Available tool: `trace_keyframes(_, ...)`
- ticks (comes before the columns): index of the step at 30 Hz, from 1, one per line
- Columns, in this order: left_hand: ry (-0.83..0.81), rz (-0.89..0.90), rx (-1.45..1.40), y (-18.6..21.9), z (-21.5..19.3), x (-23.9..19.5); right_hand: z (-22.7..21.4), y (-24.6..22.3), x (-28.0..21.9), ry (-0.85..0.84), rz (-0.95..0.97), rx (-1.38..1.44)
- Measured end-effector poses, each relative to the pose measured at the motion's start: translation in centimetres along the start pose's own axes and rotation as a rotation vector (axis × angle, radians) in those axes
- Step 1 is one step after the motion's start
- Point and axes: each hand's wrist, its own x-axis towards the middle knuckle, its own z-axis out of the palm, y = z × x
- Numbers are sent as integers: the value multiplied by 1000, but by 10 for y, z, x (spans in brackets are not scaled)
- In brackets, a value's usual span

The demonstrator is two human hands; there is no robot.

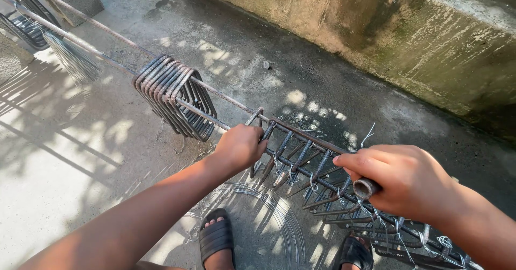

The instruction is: Tying metal wire around rebar stirrups and longitudinal bars using a manual hook tool

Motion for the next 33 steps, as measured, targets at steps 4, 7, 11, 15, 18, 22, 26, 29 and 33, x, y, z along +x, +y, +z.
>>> trace_keyframes(4, 22, 23, -7, -2, 2, -1, 4, -2, -2, 5, -31, 13)
trace_keyframes(7, 11, 22, 2, -1, 2, 0, 5, -6, 2, -4, -25, -40)
trace_keyframes(11, 11, 26, 22, -4, 4, -3, 8, -10, 3, -32, -29, -26)
trace_keyframes(15, 30, 25, 39, -6, 7, 1, 9, -13, 6, 26, -54, -48)
trace_keyframes(18, 80, 66, 45, -11, 13, 3, 9, -11, 12, -59, -51, -145)
trace_keyframes(22, 99, 69, 4, -14, 16, 1, 12, -10, 10, -39, -90, -147)
trace_keyframes(26, 99, 75, 38, -17, 18, 5, 12, -13, 12, -85, -82, -171)
trace_keyframes(29, 46, 49, 43, -8, 9, 2, 12, -15, 14, -73, -99, -176)
trace_keyframes(33, 51, 63, 41, -8, 8, 1, 8, -16, 13, -133, -72, -197)
